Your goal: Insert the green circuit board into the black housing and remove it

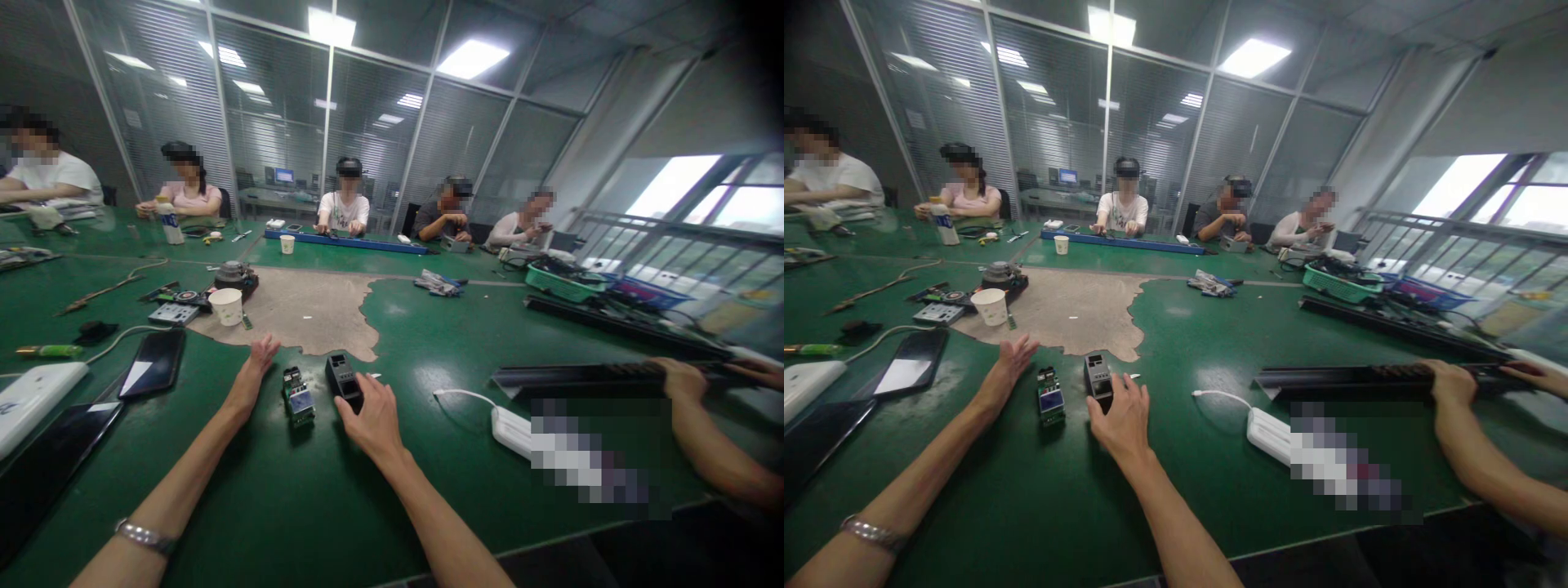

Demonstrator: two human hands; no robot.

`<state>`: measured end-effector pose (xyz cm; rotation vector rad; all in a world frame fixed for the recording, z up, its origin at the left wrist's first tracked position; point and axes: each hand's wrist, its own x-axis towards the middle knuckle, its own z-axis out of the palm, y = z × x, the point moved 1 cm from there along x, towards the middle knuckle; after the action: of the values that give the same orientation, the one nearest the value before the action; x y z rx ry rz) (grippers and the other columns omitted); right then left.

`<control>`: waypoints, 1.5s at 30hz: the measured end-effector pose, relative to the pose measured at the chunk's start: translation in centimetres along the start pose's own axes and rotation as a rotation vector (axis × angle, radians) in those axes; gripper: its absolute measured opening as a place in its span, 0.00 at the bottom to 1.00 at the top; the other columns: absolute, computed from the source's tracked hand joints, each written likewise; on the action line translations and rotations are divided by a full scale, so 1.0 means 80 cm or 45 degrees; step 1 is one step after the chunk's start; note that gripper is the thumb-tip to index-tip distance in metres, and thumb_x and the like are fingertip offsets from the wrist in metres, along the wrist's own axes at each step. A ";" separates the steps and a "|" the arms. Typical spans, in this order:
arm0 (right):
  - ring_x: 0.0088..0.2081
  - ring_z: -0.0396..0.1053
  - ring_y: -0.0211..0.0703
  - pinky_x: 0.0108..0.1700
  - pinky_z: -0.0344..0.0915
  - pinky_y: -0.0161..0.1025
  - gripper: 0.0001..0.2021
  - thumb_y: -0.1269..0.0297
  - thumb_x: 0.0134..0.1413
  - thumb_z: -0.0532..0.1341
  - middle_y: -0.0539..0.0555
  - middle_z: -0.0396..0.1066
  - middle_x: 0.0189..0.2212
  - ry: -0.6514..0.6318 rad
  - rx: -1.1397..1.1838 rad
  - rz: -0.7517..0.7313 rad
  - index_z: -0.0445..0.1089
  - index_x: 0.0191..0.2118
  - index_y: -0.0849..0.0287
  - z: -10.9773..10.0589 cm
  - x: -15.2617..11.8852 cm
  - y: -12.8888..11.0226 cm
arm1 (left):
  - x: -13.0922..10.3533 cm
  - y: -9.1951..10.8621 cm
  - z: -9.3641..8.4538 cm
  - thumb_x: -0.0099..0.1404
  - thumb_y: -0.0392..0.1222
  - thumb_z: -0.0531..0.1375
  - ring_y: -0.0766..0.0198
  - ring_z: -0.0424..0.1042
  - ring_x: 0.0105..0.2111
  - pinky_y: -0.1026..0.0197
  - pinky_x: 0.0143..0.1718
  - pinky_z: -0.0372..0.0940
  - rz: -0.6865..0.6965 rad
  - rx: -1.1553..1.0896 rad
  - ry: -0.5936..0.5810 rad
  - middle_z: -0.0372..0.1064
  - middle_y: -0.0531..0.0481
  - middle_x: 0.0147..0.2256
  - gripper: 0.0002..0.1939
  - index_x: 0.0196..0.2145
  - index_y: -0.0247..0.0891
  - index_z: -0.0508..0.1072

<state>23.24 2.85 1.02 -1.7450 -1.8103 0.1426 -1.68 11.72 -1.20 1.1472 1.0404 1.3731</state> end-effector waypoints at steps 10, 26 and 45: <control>0.59 0.64 0.55 0.64 0.51 0.58 0.23 0.55 0.56 0.63 0.60 0.71 0.54 0.069 0.264 -0.151 0.68 0.56 0.56 -0.037 0.011 -0.060 | -0.001 0.002 0.001 0.68 0.71 0.42 0.51 0.52 0.66 0.48 0.66 0.44 0.018 -0.004 -0.002 0.57 0.37 0.64 0.42 0.67 0.37 0.54; 0.58 0.65 0.56 0.65 0.44 0.59 0.24 0.52 0.55 0.63 0.63 0.73 0.48 -0.050 0.092 -0.257 0.67 0.54 0.61 0.000 -0.011 -0.109 | 0.000 0.004 0.000 0.69 0.70 0.43 0.52 0.52 0.66 0.49 0.66 0.44 0.031 -0.009 -0.004 0.58 0.38 0.64 0.41 0.67 0.38 0.55; 0.55 0.67 0.57 0.63 0.50 0.60 0.35 0.49 0.53 0.64 0.65 0.72 0.51 -0.176 0.119 -0.241 0.60 0.62 0.64 0.008 -0.019 -0.094 | 0.002 -0.006 0.001 0.67 0.71 0.44 0.52 0.51 0.67 0.52 0.67 0.42 -0.039 0.025 -0.023 0.56 0.36 0.65 0.44 0.68 0.34 0.53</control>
<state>16.32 0.72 3.54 -1.5225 -2.0238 0.2714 -1.53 11.90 -1.61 1.1520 1.0565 1.3289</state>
